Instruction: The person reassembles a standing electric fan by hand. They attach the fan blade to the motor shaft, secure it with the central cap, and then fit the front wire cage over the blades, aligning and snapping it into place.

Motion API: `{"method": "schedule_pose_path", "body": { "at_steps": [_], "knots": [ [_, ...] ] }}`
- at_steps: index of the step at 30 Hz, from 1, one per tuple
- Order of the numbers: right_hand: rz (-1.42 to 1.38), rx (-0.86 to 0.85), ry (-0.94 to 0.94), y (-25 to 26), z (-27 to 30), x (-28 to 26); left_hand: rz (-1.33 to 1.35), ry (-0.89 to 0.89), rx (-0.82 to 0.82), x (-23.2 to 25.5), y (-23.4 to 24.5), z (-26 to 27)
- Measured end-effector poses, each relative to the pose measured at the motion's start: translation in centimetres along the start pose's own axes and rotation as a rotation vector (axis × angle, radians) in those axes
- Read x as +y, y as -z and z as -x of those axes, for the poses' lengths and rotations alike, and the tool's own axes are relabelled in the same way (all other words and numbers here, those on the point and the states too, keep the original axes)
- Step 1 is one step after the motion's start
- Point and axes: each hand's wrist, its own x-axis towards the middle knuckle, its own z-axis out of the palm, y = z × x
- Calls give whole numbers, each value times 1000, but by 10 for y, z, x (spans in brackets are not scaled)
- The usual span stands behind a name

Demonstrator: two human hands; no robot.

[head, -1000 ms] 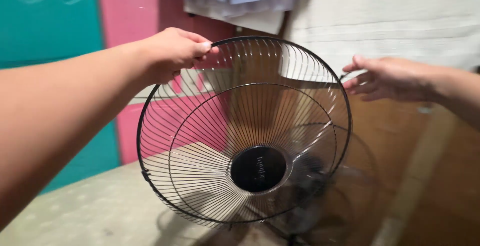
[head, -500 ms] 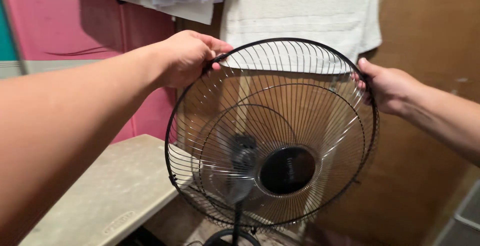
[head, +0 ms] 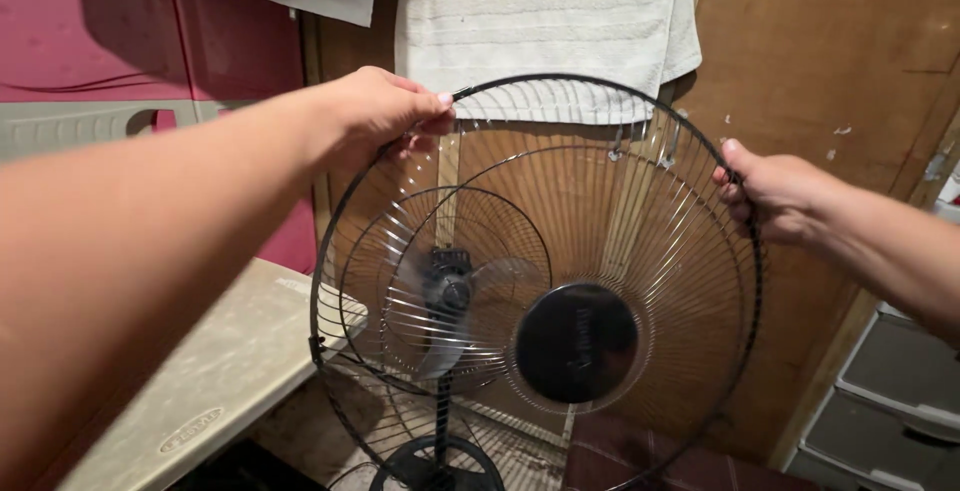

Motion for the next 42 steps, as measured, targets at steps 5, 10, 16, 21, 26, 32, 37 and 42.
{"method": "schedule_pose_path", "body": {
  "at_steps": [5,10,16,21,26,32,37,42],
  "knots": [
    [-69,23,20,-12,-2,41,-86,-114,78,-16,-24,-25],
    [-138,40,-80,-8,-23,65,-263,-194,231,-49,-12,-18],
    [-184,43,-223,21,-65,94,-52,355,428,-108,12,18],
    [-217,-41,-264,39,-96,121,220,408,290,-147,9,14],
    [-266,-37,-331,47,-113,152,127,232,248,-152,13,7],
    [-373,-2,-398,58,-109,197,223,332,347,-118,-7,3],
    [-337,164,-526,47,-95,202,122,296,443,-83,-13,-9],
    [202,621,236,37,-68,149,32,-9,282,-67,-27,-29]
  ]
}}
